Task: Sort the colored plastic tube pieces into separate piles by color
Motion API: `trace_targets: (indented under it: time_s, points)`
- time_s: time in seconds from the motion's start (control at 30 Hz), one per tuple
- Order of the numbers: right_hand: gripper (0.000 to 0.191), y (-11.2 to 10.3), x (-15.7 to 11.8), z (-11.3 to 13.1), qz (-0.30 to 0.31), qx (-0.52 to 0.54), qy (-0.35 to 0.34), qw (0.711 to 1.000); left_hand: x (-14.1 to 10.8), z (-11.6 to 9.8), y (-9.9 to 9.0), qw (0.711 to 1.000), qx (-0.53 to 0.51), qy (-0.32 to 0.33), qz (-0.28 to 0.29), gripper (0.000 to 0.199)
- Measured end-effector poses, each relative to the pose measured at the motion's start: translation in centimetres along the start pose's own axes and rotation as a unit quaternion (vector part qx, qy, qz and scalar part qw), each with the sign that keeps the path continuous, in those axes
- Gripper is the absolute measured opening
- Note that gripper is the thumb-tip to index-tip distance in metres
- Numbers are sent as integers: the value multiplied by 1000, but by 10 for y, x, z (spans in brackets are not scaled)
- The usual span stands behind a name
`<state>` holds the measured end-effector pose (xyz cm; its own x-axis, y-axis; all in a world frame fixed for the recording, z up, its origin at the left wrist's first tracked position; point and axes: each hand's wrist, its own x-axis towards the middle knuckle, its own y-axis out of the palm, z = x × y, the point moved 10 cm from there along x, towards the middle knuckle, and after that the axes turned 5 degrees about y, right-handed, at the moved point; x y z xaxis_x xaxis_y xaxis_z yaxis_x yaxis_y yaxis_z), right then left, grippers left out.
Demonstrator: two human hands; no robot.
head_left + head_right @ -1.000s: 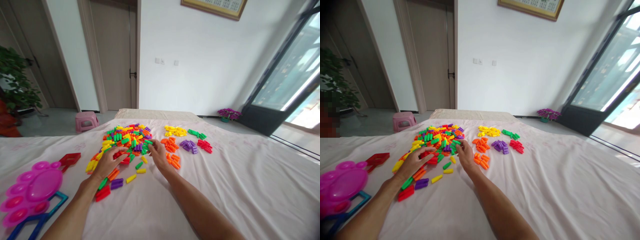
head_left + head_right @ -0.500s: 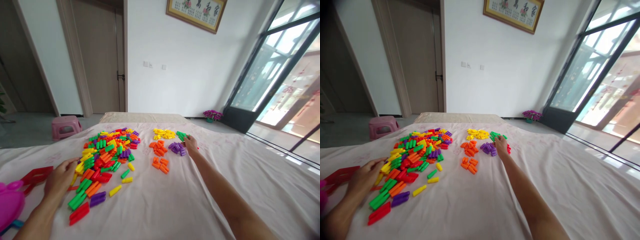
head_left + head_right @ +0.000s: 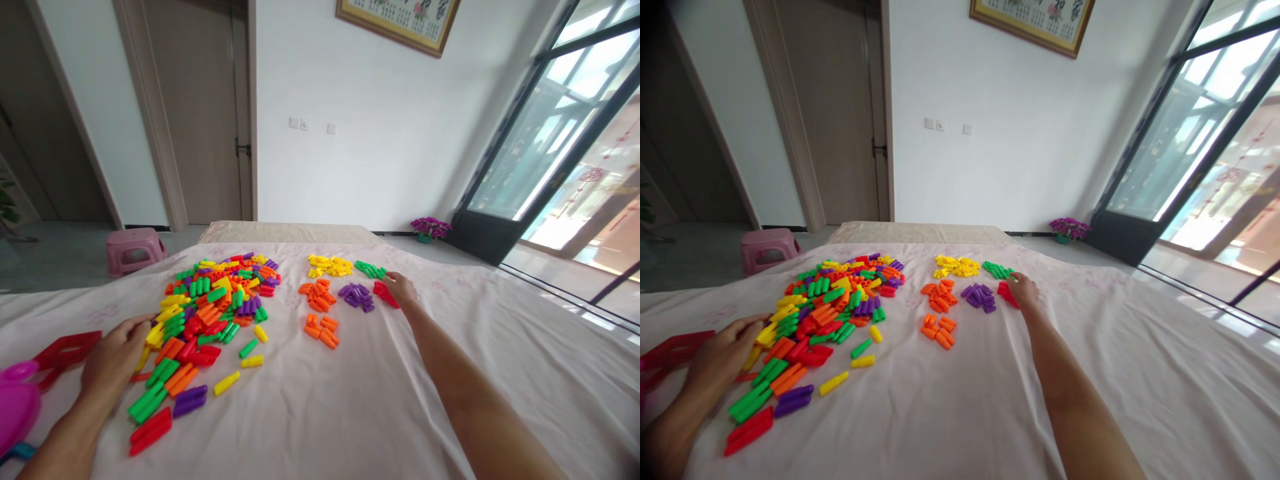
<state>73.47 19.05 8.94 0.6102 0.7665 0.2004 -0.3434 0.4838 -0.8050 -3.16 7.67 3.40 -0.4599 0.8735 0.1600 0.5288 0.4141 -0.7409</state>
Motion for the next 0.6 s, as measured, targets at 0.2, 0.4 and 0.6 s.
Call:
trace_targets:
  time_s: [0.2, 0.4, 0.6]
  points:
    - [50, 32, -19, 12, 73, -109, -87, 988, -1, -3, -1, 1000, 6, 2, 1, 44]
    - [49, 26, -28, 12, 57, -145, -104, 982, -1, -5, -4, 1000, 14, 13, -8, 43]
    - [46, 18, -36, 10, 51, -162, -94, 981, 1, -6, -3, 1000, 23, 12, -5, 45]
